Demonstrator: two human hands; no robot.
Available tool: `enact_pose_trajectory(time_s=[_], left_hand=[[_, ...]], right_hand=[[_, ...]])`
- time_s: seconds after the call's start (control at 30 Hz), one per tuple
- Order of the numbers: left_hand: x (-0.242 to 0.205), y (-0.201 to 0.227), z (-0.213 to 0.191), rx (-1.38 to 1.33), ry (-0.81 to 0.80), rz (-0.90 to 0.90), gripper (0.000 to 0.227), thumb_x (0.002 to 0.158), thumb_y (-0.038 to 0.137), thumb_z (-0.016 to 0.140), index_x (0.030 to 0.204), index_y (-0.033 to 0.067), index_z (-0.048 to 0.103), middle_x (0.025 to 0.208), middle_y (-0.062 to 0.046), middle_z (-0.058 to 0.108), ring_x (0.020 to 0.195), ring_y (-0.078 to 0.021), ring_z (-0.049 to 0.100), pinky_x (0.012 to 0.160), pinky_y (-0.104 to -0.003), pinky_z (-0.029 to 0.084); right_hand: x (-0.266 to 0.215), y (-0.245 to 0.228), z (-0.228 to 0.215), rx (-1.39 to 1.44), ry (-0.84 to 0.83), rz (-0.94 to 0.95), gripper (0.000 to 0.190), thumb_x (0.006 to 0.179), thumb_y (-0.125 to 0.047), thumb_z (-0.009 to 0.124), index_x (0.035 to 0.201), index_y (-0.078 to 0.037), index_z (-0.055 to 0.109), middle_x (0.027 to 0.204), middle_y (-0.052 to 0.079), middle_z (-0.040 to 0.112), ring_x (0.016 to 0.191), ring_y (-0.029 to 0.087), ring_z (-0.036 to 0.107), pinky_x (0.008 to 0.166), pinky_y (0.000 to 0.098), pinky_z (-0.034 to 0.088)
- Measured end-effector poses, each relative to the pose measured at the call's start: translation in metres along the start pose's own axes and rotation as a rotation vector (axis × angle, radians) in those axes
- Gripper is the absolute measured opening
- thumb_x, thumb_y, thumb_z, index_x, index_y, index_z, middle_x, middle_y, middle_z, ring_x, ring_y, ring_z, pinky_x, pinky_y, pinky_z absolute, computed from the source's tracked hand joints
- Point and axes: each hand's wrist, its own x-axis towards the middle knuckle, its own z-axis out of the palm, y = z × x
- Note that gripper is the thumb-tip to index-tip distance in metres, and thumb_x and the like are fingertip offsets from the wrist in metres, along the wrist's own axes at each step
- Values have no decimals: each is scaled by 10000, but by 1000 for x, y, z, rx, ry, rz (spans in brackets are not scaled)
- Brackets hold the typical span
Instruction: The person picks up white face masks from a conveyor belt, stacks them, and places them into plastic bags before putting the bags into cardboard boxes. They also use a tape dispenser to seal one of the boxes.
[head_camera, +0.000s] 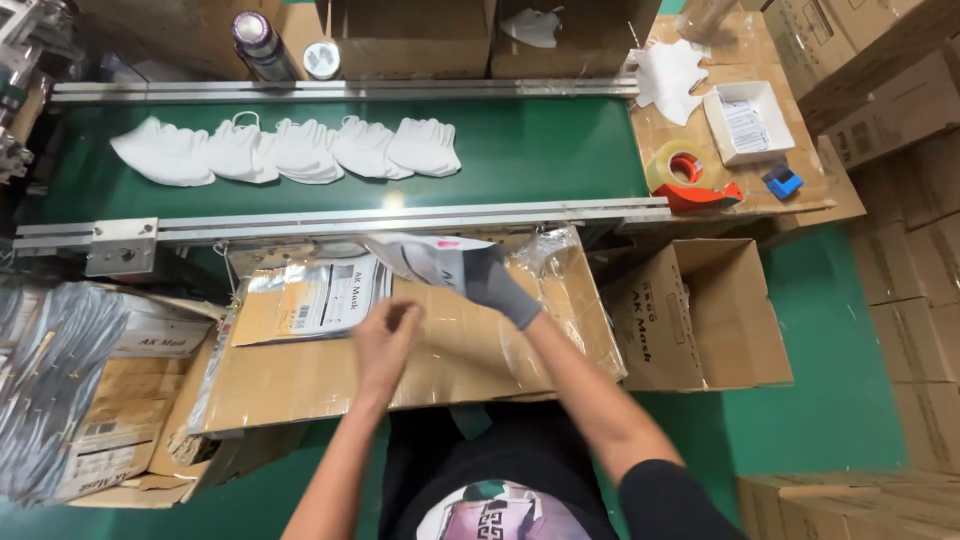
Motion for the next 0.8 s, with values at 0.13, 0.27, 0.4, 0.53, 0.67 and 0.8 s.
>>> enact_pose_trajectory(time_s=[0.13,0.27,0.4,0.53,0.67,0.8], left_hand=[[-46,60,22,988,262,1298,261,859,215,773,1057,52,724,996,-130,752,882,-267,722,765,-368,560],[10,56,-16,534,57,987,150,924,130,740,1060,68,748,956,-82,772,850,-169,729,760,-295,568],[3,48,-5,527,184,835,144,937,172,740,1042,74,747,923,-69,773,806,-161,721,739,-290,559],[19,56,25,841,182,1007,131,936,167,726,949,37,738,857,-116,734,765,-222,682,687,-355,519],[82,26,-21,760,347,929,195,933,216,716,903,24,722,811,-132,715,720,-247,664,687,-384,515],[128,-21,-40,704,459,682,265,949,282,701,905,22,733,795,-135,733,719,-273,673,704,-388,520]], right_hand=[[0,-59,-68,222,-196,-102,347,928,-230,670,1243,-89,630,1185,126,693,1066,297,681,897,424,537],[22,-120,-138,327,146,-223,133,927,-179,701,1045,-129,735,975,89,717,881,292,708,783,374,564],[29,-111,-138,186,282,-214,159,907,-237,741,939,-91,686,887,108,662,803,301,653,714,389,530],[33,-67,-87,518,-148,7,231,988,-241,713,916,-30,654,777,100,609,705,184,558,671,340,503],[-32,-67,-56,625,-249,304,302,935,-294,734,1002,1,736,771,58,717,730,90,624,666,264,515],[-40,2,-73,843,-397,591,322,890,-331,739,941,-14,760,764,57,728,654,127,692,631,302,579]])
